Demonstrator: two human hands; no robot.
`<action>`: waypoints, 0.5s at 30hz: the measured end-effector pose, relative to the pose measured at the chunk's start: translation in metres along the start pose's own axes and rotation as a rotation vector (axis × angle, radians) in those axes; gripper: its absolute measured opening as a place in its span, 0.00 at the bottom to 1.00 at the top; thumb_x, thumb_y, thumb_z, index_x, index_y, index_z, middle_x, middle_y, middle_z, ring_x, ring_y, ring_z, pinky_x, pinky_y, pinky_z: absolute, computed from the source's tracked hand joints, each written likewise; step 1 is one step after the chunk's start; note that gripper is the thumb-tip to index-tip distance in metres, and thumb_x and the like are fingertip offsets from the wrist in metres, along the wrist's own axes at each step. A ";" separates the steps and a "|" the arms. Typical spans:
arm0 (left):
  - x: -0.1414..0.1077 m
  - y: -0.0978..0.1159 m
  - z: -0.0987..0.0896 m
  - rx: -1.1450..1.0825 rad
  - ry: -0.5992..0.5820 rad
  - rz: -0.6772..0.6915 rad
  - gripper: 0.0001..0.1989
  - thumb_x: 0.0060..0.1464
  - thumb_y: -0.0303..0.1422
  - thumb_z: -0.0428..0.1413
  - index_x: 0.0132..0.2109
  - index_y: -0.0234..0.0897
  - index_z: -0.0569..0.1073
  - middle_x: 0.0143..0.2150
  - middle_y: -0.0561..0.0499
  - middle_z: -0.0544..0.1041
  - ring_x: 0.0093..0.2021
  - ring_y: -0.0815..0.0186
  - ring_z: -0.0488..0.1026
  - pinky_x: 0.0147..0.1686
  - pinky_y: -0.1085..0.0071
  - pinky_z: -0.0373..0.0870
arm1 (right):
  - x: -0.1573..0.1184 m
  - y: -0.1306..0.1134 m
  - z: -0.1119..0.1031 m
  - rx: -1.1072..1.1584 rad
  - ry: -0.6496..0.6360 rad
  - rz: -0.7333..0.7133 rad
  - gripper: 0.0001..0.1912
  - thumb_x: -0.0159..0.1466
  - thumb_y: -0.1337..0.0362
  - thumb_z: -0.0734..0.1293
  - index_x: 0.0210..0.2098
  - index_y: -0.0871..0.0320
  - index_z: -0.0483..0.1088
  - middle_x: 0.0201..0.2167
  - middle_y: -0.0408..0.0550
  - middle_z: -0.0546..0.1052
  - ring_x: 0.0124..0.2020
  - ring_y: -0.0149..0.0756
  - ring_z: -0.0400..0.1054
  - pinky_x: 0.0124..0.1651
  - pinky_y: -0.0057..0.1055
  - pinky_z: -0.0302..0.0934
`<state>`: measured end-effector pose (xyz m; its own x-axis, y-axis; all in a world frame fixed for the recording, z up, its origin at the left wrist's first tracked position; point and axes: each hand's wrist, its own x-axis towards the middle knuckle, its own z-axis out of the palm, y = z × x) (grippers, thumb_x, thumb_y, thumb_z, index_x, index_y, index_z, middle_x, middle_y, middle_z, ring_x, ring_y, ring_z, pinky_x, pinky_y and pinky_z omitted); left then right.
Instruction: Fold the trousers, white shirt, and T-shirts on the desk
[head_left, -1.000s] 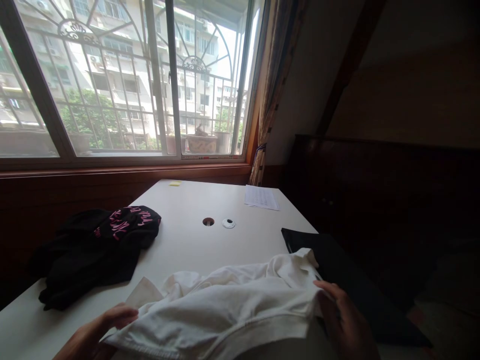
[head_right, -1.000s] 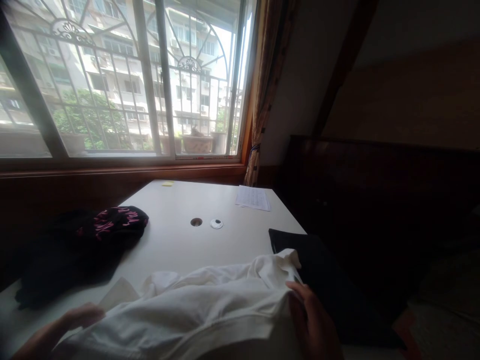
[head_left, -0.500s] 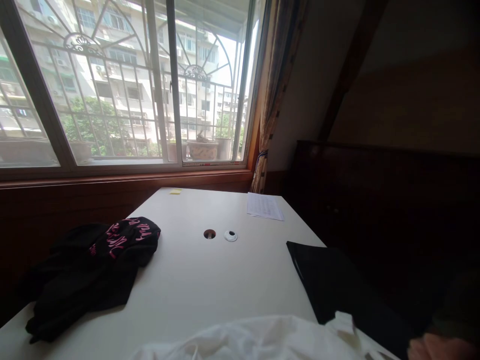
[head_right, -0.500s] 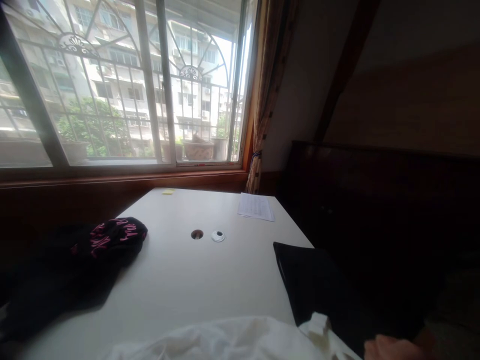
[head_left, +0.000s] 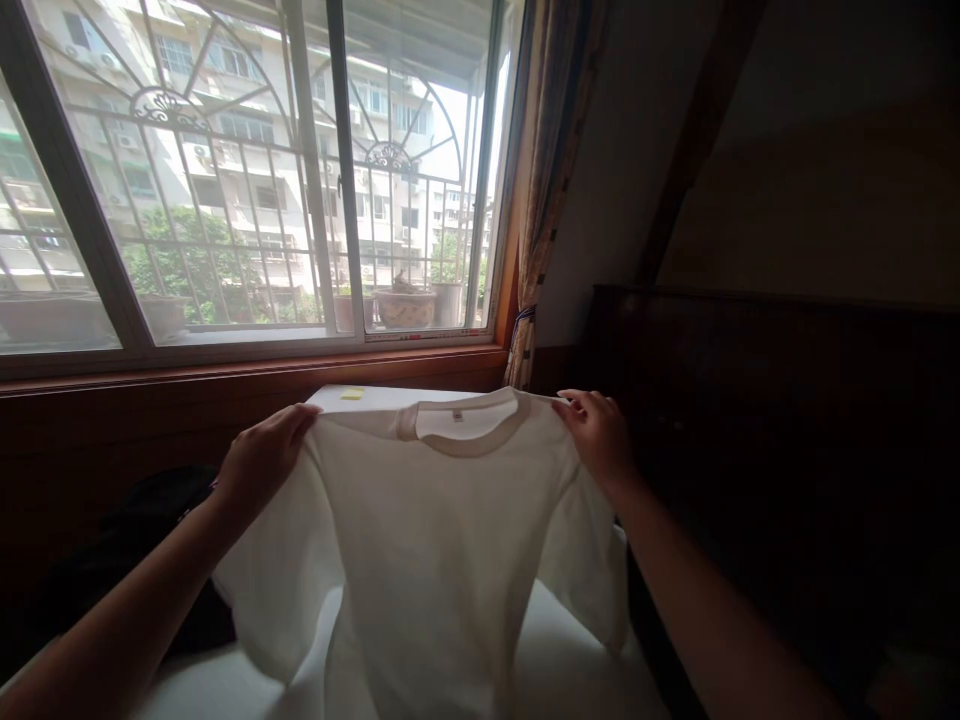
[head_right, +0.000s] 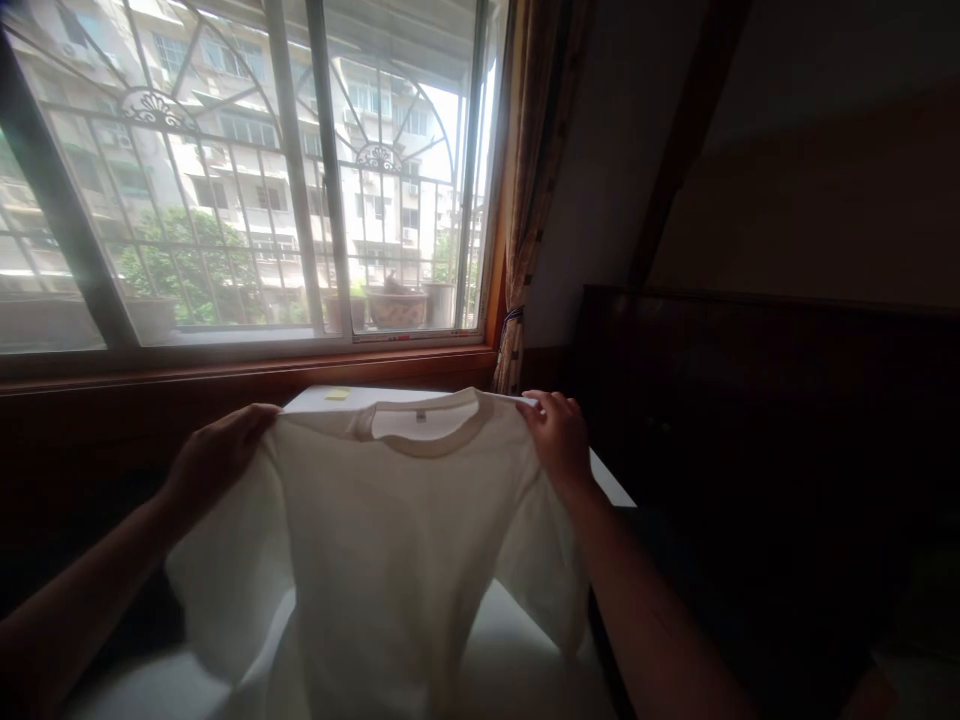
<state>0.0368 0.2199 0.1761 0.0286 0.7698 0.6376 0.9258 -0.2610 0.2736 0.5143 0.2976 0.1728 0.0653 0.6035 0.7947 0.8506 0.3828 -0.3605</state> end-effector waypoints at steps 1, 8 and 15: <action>0.005 -0.009 0.013 0.077 0.027 0.034 0.19 0.73 0.30 0.41 0.61 0.29 0.70 0.60 0.43 0.75 0.57 0.55 0.74 0.57 0.59 0.68 | -0.007 0.003 0.017 -0.050 -0.010 -0.044 0.16 0.67 0.57 0.66 0.49 0.58 0.76 0.41 0.55 0.78 0.44 0.49 0.71 0.53 0.46 0.64; -0.070 -0.048 0.075 -0.005 -0.086 0.271 0.15 0.69 0.34 0.48 0.56 0.41 0.75 0.61 0.43 0.75 0.60 0.55 0.73 0.61 0.55 0.71 | -0.133 0.004 0.041 0.059 -0.531 -0.068 0.07 0.67 0.67 0.64 0.35 0.54 0.73 0.37 0.49 0.76 0.43 0.44 0.71 0.50 0.41 0.65; -0.200 -0.035 0.062 -0.182 -0.200 0.270 0.10 0.66 0.43 0.55 0.42 0.50 0.81 0.40 0.51 0.82 0.39 0.62 0.80 0.39 0.75 0.79 | -0.235 -0.019 0.003 0.142 -0.847 0.183 0.07 0.66 0.65 0.67 0.30 0.56 0.72 0.34 0.46 0.76 0.39 0.39 0.71 0.44 0.34 0.63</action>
<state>0.0221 0.1111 -0.0057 0.3521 0.7532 0.5556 0.7934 -0.5551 0.2497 0.4811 0.1507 -0.0082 -0.2624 0.9587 0.1093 0.7879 0.2783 -0.5493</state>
